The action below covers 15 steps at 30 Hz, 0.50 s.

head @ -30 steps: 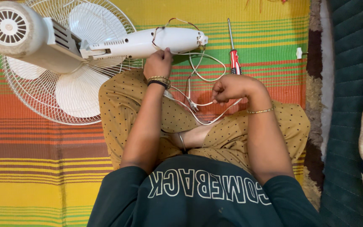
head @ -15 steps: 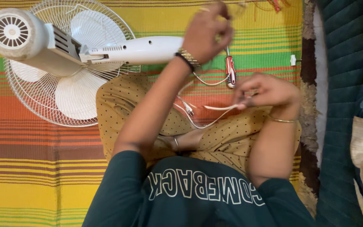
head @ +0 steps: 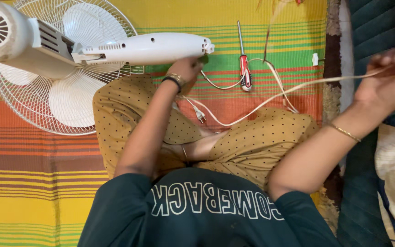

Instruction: The person sits on a mat and repairs a white pedestal fan. They use a screwdriver to remove screws from the fan's neck, strip the power cord wires, and connect them to the internal wiring. They then wrap the cord around the fan neck and reassemble the housing.

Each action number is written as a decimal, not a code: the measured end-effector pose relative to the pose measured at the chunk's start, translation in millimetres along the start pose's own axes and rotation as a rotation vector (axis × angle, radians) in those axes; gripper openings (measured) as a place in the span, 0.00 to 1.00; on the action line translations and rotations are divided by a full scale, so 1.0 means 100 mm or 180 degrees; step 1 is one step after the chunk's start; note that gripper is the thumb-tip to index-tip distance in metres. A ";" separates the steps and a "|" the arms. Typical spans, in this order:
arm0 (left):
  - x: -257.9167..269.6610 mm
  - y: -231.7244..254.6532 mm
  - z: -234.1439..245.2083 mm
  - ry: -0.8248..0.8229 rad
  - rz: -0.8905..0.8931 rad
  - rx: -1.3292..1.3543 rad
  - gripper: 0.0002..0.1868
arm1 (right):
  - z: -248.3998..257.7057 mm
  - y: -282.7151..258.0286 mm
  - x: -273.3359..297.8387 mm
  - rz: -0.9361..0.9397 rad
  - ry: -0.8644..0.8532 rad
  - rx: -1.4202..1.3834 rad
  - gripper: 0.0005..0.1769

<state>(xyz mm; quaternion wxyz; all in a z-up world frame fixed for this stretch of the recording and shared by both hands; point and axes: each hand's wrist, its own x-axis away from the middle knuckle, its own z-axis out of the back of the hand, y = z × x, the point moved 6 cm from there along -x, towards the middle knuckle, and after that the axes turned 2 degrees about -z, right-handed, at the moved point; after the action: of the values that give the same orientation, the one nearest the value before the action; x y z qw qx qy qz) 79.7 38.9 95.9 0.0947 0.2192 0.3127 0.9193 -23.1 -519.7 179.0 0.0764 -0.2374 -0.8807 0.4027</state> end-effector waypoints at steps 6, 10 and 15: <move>0.01 -0.94 -0.39 0.0156 0.1143 0.0428 0.30 | -0.10 0.34 -0.21 0.0905 0.0835 0.3328 0.23; -0.26 -1.21 -0.73 0.0998 0.1874 0.3020 0.35 | -0.73 0.96 -0.04 0.1414 -0.0038 0.5404 0.52; -0.28 -1.42 -0.40 0.2758 0.1055 0.4177 0.37 | -1.89 2.46 0.70 0.0431 -0.1898 0.4982 0.47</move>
<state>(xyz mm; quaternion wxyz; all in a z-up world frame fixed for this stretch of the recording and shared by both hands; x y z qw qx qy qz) 91.3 121.1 -29.7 -0.3209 -0.1025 0.7617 0.5535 64.9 -220.0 117.4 -0.0413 -0.0518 -0.3143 0.9470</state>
